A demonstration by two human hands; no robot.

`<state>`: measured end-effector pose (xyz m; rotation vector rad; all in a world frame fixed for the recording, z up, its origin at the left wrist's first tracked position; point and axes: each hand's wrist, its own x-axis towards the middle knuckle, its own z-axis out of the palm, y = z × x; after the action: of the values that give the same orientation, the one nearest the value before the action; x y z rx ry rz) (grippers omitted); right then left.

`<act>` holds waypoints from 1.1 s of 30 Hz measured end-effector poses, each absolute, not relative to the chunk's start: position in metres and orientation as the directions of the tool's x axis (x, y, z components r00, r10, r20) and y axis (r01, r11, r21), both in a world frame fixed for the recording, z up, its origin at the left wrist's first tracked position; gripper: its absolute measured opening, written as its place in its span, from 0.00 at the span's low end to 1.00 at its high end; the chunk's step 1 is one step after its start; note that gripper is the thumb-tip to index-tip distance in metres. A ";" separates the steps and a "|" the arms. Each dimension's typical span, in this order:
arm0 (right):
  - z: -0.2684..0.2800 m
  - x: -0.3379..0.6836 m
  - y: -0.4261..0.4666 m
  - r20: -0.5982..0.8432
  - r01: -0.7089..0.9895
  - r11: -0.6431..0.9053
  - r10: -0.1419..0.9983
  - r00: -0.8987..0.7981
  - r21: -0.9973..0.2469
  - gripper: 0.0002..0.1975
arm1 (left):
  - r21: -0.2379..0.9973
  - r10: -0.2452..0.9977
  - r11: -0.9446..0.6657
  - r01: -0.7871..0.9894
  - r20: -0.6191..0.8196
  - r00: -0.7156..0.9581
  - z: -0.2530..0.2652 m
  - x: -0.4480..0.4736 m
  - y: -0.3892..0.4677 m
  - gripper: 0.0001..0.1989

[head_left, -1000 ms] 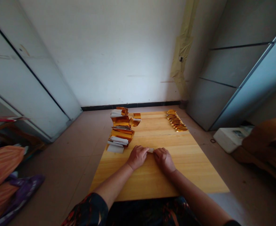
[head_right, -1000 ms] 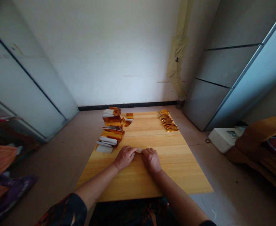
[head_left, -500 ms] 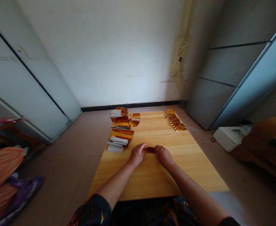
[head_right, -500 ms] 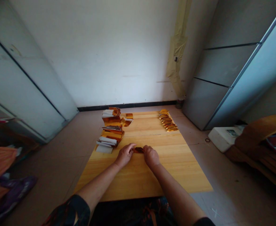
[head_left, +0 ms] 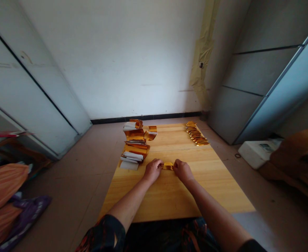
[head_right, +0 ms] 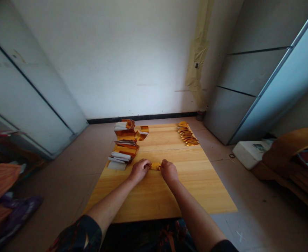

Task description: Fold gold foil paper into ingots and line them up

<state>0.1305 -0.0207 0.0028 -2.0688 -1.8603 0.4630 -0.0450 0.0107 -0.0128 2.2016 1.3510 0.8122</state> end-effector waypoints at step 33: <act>-0.003 0.141 -0.048 0.084 0.953 0.128 0.990 -0.109 -0.276 0.10 | 0.292 0.709 -0.702 0.650 0.376 0.596 -0.023 -0.055 -0.009 0.08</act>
<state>0.1406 -0.0482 -0.0029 -1.9116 -2.1592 0.2227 -0.0550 -0.0093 -0.0227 2.6943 1.1524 0.7187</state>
